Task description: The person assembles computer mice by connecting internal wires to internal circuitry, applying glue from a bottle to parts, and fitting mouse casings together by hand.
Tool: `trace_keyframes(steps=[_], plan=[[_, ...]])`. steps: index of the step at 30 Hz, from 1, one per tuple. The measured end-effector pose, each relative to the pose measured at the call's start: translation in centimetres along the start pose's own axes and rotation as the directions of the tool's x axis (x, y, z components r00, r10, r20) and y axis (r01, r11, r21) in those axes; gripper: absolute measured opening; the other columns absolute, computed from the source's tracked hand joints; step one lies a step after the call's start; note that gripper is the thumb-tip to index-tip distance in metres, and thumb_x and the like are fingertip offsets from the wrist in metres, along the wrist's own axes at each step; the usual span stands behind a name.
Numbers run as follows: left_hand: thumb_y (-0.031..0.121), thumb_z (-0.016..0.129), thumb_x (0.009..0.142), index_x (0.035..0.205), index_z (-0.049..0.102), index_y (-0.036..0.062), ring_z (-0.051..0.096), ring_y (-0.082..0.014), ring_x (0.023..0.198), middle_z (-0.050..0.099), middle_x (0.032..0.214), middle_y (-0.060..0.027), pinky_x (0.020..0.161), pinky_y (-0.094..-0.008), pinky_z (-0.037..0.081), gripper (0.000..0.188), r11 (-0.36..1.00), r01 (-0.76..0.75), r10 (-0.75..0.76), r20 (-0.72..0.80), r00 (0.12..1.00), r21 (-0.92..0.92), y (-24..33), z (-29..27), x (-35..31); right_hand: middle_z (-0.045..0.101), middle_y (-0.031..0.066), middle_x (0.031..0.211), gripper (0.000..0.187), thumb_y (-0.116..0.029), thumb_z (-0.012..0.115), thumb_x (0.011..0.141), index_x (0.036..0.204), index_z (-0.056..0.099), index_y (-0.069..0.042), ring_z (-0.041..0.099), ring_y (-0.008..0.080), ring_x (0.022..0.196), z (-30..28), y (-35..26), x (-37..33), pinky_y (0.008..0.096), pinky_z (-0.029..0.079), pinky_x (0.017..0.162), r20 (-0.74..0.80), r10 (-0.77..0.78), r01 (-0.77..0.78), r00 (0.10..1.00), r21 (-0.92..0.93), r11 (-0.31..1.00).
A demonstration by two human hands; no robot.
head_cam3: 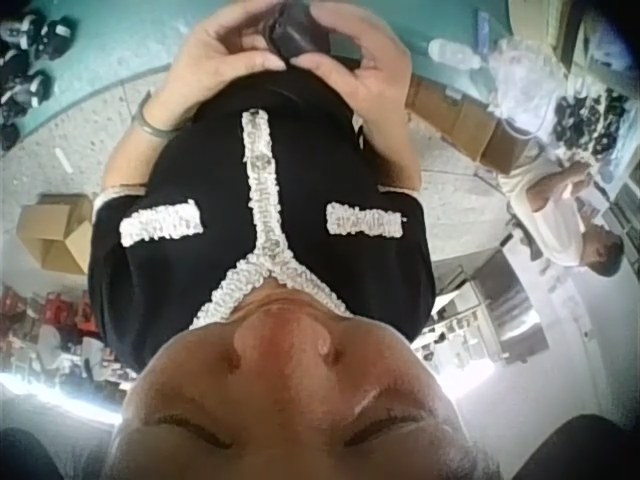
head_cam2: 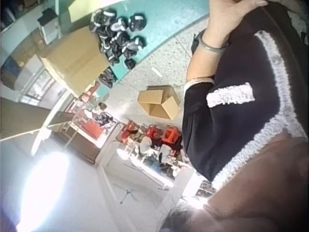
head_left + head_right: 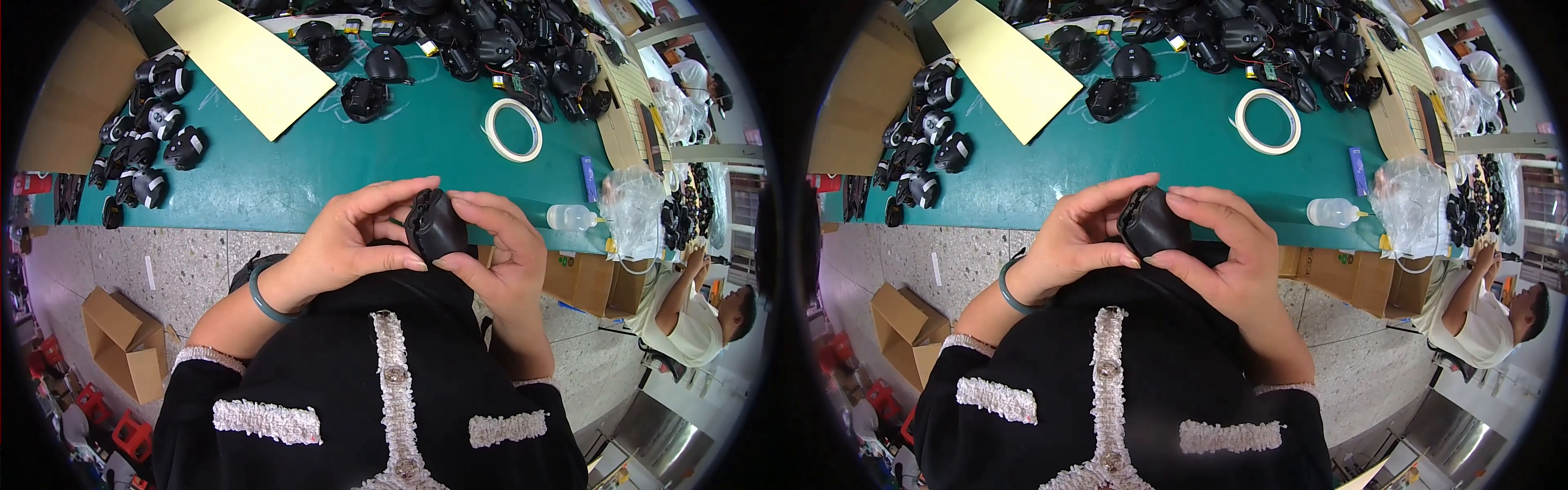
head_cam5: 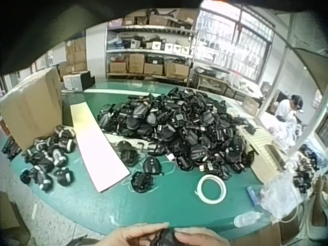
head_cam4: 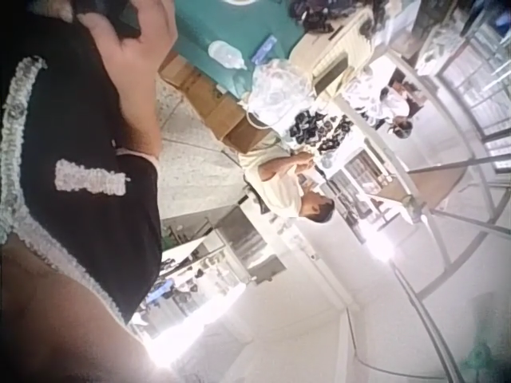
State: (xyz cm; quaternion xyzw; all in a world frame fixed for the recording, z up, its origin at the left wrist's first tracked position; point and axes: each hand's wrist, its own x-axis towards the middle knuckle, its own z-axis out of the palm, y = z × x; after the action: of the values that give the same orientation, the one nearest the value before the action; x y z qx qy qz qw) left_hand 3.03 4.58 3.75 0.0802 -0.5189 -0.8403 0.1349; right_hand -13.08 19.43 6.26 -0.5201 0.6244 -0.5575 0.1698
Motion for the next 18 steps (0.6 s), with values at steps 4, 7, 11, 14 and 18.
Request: trace_keyframes(steps=[4, 7, 11, 14, 18], plan=[[-0.003, 0.077, 0.082, 0.147, 0.044, 0.0009, 0.065, -0.0136, 0.099, 0.062, 0.12, -0.0112, 0.088, -0.0278, 0.057, 0.073, 1.0, 0.007, -0.007, -0.005, 1.0, -0.014, 0.05, 0.06, -0.05, 0.069, 0.0138, 0.117, 0.049, -0.012, 0.088, 0.068, 0.113, 0.07, -0.003, 0.068, 0.0264, 0.106, -0.18, -0.15, 0.09, 0.0346, 0.054, 0.091, 0.021, -0.001, 0.001, 1.0, -0.012, 1.0], [-0.003, 0.077, 0.081, 0.146, 0.045, 0.0008, 0.065, -0.0139, 0.1, 0.062, 0.117, -0.0101, 0.088, -0.0275, 0.057, 0.072, 1.0, 0.028, -0.028, -0.007, 1.0, -0.015, 0.27, 0.1, -0.04, 0.069, 0.014, 0.117, 0.049, -0.011, 0.088, 0.069, 0.113, 0.07, -0.003, 0.068, 0.0265, 0.106, -0.2, -0.27, 0.16, 0.0347, 0.054, 0.092, 0.038, 0.004, -0.003, 0.999, -0.019, 1.0], [0.001, 0.08, 0.08, 0.146, 0.045, 0.0019, 0.063, -0.0152, 0.107, 0.06, 0.124, -0.0093, 0.093, -0.0287, 0.055, 0.074, 0.999, 0.044, -0.043, -0.028, 0.999, 0.023, 0.38, -0.16, -0.15, 0.068, 0.0142, 0.117, 0.047, -0.009, 0.086, 0.071, 0.115, 0.069, -0.002, 0.068, 0.0263, 0.107, -0.02, -0.06, 0.04, 0.0348, 0.053, 0.093, 0.048, 0.058, -0.06, 0.997, 0.041, 0.997], [0.004, 0.082, 0.079, 0.146, 0.045, 0.0031, 0.061, -0.0158, 0.113, 0.058, 0.129, -0.0088, 0.096, -0.0297, 0.054, 0.077, 0.997, 0.074, -0.073, -0.015, 0.997, 0.023, 0.32, -0.33, -0.24, 0.068, 0.0143, 0.118, 0.047, -0.009, 0.085, 0.072, 0.115, 0.069, -0.002, 0.067, 0.0263, 0.108, 0.09, 0.14, -0.26, 0.0348, 0.052, 0.094, 0.041, 0.113, -0.117, 0.993, 0.105, 0.988], [0.004, 0.082, 0.079, 0.145, 0.047, 0.0025, 0.06, -0.0152, 0.112, 0.057, 0.124, -0.0069, 0.095, -0.0295, 0.054, 0.075, 0.994, 0.021, -0.019, -0.026, 0.999, 0.107, 0.25, -0.37, -0.17, 0.068, 0.0145, 0.118, 0.047, -0.009, 0.086, 0.072, 0.115, 0.069, -0.002, 0.067, 0.0264, 0.108, 0.17, 0.09, -0.13, 0.0348, 0.052, 0.094, 0.037, 0.106, -0.109, 0.994, 0.091, 0.99]])
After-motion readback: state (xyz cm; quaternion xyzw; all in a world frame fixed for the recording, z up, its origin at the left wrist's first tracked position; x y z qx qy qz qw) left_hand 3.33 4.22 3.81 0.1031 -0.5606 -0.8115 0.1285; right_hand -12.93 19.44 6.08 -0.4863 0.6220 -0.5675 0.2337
